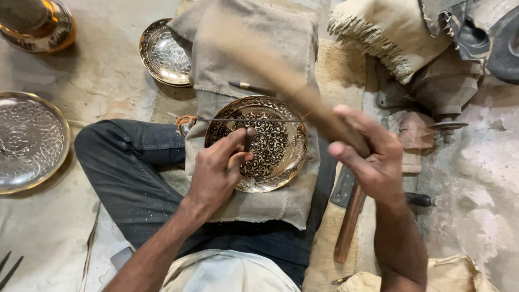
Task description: The person sits on the floor with an engraved brass plate resting on a cloth pad over their lap. They hold a punch against the plate's patterned surface with one hand and repeatedly strike it with a wooden mallet held in the other hand, repositioning the punch across the design to work the metal.
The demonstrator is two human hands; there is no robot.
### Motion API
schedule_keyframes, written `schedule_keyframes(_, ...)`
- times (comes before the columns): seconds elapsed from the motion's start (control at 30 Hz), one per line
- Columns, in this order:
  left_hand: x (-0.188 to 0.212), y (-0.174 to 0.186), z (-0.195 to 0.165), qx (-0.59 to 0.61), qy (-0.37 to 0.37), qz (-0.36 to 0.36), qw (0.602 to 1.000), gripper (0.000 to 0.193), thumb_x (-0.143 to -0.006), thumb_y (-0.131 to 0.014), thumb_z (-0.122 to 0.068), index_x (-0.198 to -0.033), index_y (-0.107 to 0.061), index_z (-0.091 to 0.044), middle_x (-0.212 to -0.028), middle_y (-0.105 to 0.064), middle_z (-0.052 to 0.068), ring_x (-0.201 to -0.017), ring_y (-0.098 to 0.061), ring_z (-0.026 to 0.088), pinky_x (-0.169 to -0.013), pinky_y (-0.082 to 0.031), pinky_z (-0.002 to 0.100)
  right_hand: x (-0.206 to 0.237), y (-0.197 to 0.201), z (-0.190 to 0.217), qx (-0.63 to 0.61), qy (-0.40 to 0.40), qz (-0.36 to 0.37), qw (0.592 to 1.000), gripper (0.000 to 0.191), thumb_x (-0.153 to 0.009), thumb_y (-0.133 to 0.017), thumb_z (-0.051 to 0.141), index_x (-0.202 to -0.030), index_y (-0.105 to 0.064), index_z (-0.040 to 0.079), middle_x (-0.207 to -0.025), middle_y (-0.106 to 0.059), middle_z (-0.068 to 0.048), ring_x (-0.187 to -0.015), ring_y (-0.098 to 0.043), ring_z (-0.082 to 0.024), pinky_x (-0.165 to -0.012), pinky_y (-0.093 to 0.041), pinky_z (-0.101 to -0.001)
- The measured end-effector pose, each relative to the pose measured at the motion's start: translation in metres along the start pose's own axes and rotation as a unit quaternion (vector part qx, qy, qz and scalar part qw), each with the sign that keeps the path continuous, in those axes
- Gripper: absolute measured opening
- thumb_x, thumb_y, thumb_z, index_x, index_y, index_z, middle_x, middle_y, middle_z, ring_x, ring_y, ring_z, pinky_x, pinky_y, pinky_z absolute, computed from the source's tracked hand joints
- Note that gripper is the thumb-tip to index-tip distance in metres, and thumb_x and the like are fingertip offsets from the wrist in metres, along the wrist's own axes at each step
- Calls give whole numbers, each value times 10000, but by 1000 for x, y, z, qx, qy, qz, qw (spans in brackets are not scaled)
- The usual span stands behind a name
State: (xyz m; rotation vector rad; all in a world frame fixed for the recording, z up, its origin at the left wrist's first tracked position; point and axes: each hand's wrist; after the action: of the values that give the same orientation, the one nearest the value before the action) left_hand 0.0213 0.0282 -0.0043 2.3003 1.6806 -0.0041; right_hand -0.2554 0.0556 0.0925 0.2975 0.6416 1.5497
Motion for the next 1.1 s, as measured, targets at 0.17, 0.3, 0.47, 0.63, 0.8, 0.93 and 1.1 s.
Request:
schedule_keyframes(0.17,-3,1,4,-61,8,18,998,253,-996,-625,59,-1222,-579,-43,-999,-724,145,-923,-805,170,-718,-670,286,-2,4,20,72,78,98,989,525,-951,-770,297,-1411,-625,89,-1001,-773,-68,-750,-686,-70,-657,-532,-241)
schedule_keyframes(0.3,-2,2,3,16,-25,2,1000,514,-895,-495,167,-1367,-547,-31,-1131,-713,182,-922,-787,202,-766,-684,290,2,-1,22,-16,16,-44,999,534,-959,-750,333,-1418,-552,147,-833,-692,16,-615,-582,-25,-519,-450,-195)
schedule_keyframes(0.47,-3,3,0,-33,8,14,999,372,-959,-585,100,-1303,-576,-42,-1055,-735,154,-945,-808,185,-697,-645,305,3,0,13,51,21,98,994,514,-929,-750,275,-1400,-622,112,-721,-688,19,-491,-529,-47,-464,-445,-225)
schedule_keyframes(0.63,-5,5,0,-3,-21,12,1000,520,-892,-519,140,-1380,-545,-37,-1106,-721,176,-925,-793,206,-716,-665,295,5,-4,9,-17,32,-50,998,528,-966,-721,320,-1396,-507,98,-1228,-607,-50,-669,-591,-53,-489,-493,-211)
schedule_keyframes(0.8,-3,4,0,-17,-3,20,1000,465,-935,-551,102,-1376,-554,-44,-1049,-722,171,-918,-793,201,-671,-653,295,14,-3,5,37,54,8,998,483,-1006,-746,271,-1420,-577,87,-943,-738,-44,-693,-618,-93,-583,-513,-258)
schedule_keyframes(0.93,-5,4,2,-8,-15,28,999,395,-939,-501,128,-1285,-583,-46,-1070,-727,157,-964,-800,197,-739,-688,266,19,3,-5,23,44,13,999,478,-999,-733,268,-1420,-576,106,-864,-716,-18,-630,-588,-71,-530,-495,-255)
schedule_keyframes(1.1,-3,5,1,16,-12,20,1000,488,-914,-541,131,-1375,-567,-28,-1110,-725,181,-941,-794,212,-747,-654,281,21,-6,-7,-12,-14,42,999,529,-988,-699,286,-1457,-503,139,-704,-617,49,-501,-471,-26,-423,-415,-238)
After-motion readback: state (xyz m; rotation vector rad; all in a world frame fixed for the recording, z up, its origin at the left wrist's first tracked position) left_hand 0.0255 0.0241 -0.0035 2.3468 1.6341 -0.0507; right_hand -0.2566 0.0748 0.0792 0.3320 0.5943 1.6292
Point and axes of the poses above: each hand's wrist, its own x-axis away from the middle knuckle, its own y-axis out of the back of the hand, z = x × y
